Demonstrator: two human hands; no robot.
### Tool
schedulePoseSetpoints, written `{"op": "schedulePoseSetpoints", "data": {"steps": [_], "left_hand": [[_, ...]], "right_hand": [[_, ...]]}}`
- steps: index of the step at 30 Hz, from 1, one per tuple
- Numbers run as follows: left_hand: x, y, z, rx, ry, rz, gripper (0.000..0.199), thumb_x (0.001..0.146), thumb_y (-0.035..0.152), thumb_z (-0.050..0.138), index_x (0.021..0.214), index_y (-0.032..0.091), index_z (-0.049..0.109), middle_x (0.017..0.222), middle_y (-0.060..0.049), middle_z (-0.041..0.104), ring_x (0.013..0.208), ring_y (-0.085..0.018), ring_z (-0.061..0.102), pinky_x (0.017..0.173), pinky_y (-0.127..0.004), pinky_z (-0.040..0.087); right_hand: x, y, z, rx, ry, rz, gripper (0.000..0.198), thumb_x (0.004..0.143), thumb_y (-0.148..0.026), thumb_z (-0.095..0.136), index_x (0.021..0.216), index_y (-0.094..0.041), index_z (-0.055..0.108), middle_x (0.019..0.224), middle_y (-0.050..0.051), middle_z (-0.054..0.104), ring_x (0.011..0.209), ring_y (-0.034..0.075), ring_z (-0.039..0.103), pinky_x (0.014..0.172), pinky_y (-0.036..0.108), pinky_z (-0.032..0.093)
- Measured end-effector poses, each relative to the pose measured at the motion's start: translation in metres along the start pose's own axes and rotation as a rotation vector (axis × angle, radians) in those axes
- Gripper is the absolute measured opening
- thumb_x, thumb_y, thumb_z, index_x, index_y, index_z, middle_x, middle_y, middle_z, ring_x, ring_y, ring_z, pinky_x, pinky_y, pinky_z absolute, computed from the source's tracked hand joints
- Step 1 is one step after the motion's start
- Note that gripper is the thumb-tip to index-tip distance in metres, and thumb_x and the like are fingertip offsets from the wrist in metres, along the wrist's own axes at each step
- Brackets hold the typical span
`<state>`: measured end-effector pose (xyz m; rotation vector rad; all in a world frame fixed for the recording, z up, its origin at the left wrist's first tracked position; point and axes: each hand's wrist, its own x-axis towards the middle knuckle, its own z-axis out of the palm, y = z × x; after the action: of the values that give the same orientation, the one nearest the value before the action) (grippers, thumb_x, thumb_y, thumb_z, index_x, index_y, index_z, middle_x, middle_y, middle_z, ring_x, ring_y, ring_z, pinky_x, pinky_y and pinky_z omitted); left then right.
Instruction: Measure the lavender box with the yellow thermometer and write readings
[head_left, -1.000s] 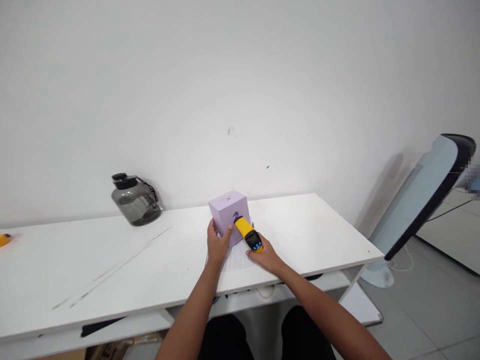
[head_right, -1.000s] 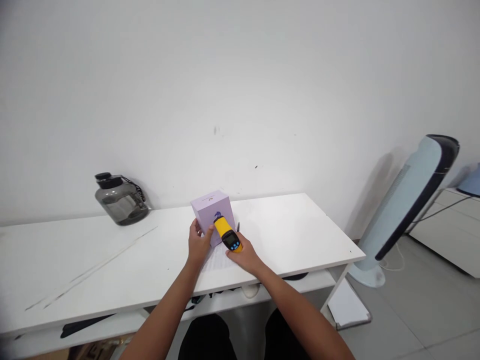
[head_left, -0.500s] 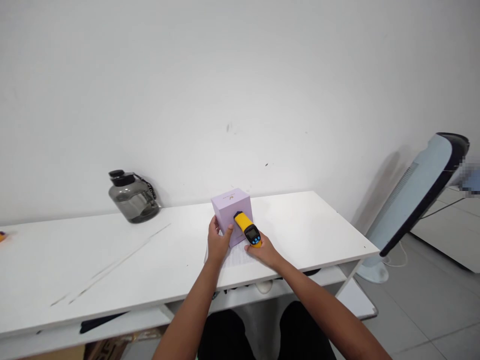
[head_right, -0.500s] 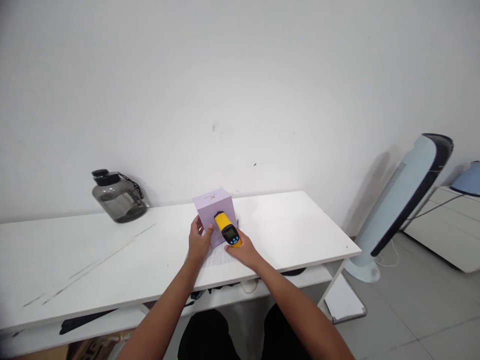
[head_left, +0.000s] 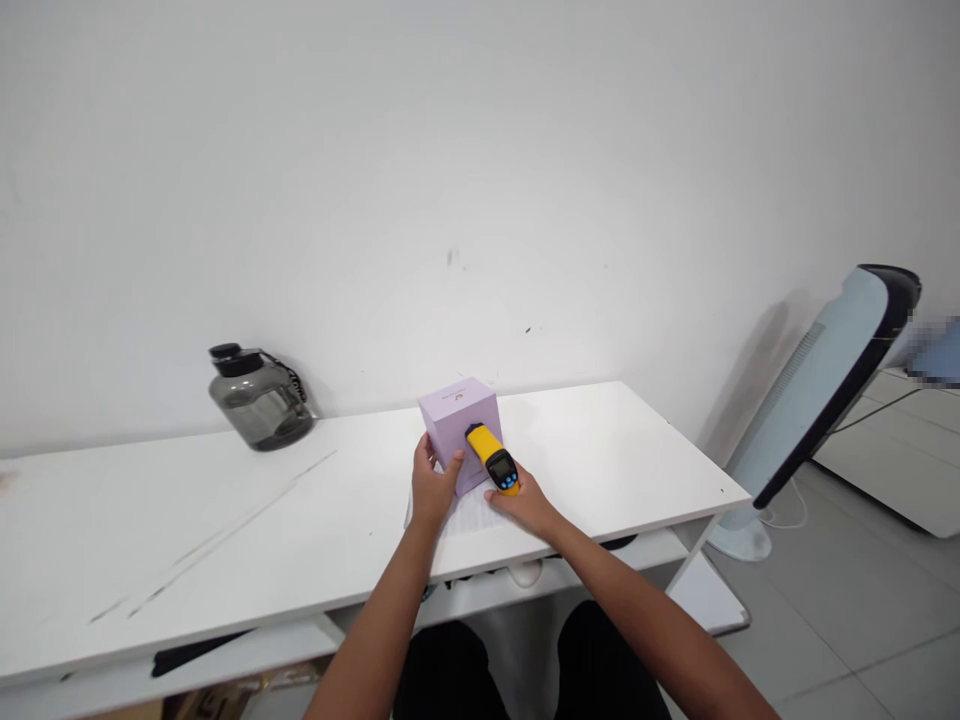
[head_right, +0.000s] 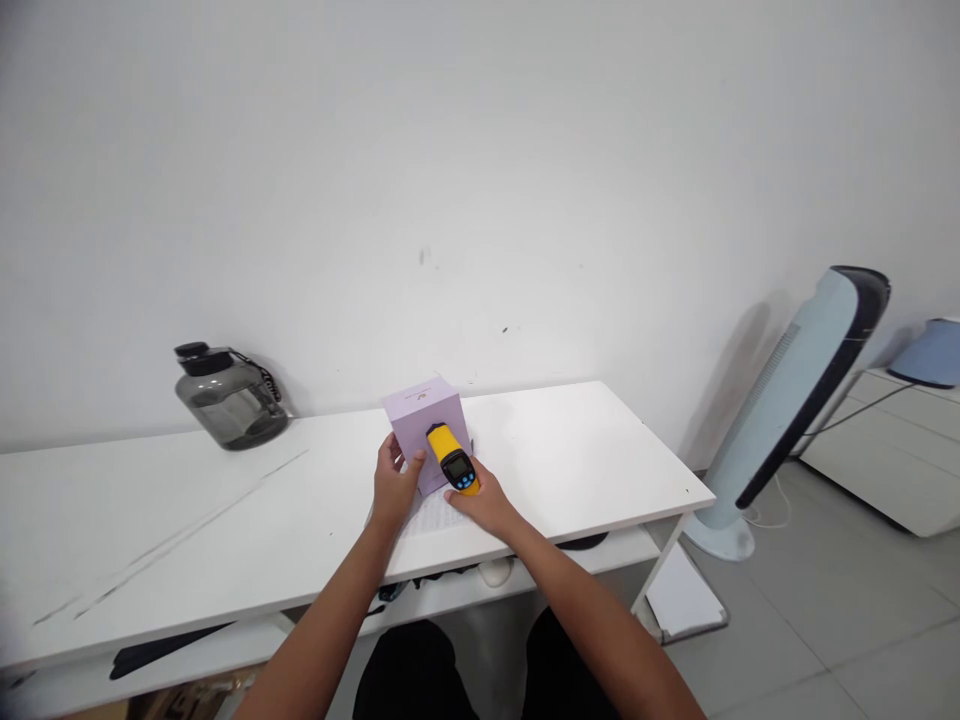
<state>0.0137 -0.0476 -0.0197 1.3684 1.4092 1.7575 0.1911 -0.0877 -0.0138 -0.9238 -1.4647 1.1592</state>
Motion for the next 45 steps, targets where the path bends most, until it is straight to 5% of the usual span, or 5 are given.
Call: {"op": "schedulePoseSetpoints", "data": {"steps": [11, 32, 37, 40, 45], "left_hand": [[-0.001, 0.003, 0.001, 0.15, 0.125, -0.043, 0.092, 0.073, 0.055, 0.074, 0.147, 0.018, 0.034, 0.149, -0.019, 0.041, 0.134, -0.031, 0.047, 0.111, -0.048, 0.04], [0.0, 0.001, 0.0, 0.158, 0.166, -0.015, 0.093, 0.071, 0.055, 0.076, 0.145, 0.019, 0.034, 0.145, -0.018, 0.042, 0.136, -0.032, 0.043, 0.114, -0.049, 0.036], [0.001, 0.003, 0.0, 0.152, 0.157, -0.03, 0.094, 0.07, 0.055, 0.077, 0.144, 0.019, 0.032, 0.146, -0.017, 0.04, 0.136, -0.032, 0.042, 0.114, -0.048, 0.037], [-0.001, 0.006, -0.001, 0.15, 0.156, -0.036, 0.093, 0.068, 0.053, 0.079, 0.142, 0.02, 0.033, 0.144, -0.017, 0.041, 0.135, -0.031, 0.043, 0.113, -0.048, 0.038], [-0.003, 0.008, -0.002, 0.148, 0.117, -0.043, 0.092, 0.068, 0.051, 0.079, 0.142, 0.02, 0.032, 0.143, -0.016, 0.039, 0.137, -0.031, 0.041, 0.113, -0.048, 0.037]], "right_hand": [[0.001, -0.001, -0.002, -0.152, 0.427, -0.046, 0.046, 0.078, -0.043, 0.066, 0.117, -0.02, 0.058, 0.107, 0.006, 0.066, 0.097, 0.023, 0.061, 0.088, 0.036, 0.05], [-0.002, 0.001, -0.002, -0.13, 0.403, 0.031, 0.065, 0.081, -0.053, 0.063, 0.135, -0.023, 0.042, 0.101, 0.004, 0.063, 0.085, 0.02, 0.062, 0.079, 0.035, 0.05], [0.005, 0.011, -0.002, -0.139, 0.514, -0.012, 0.072, 0.085, -0.052, 0.056, 0.143, -0.018, 0.029, 0.123, 0.013, 0.061, 0.103, 0.023, 0.063, 0.087, 0.035, 0.049], [0.023, 0.017, -0.015, -0.228, 0.589, 0.006, 0.071, 0.089, -0.049, 0.046, 0.147, -0.014, 0.024, 0.132, 0.018, 0.058, 0.112, 0.025, 0.062, 0.09, 0.036, 0.048], [0.057, 0.015, -0.06, -0.587, 0.513, 0.149, 0.065, 0.087, -0.051, 0.051, 0.141, -0.016, 0.044, 0.126, 0.017, 0.065, 0.11, 0.031, 0.063, 0.086, 0.039, 0.047]]}}
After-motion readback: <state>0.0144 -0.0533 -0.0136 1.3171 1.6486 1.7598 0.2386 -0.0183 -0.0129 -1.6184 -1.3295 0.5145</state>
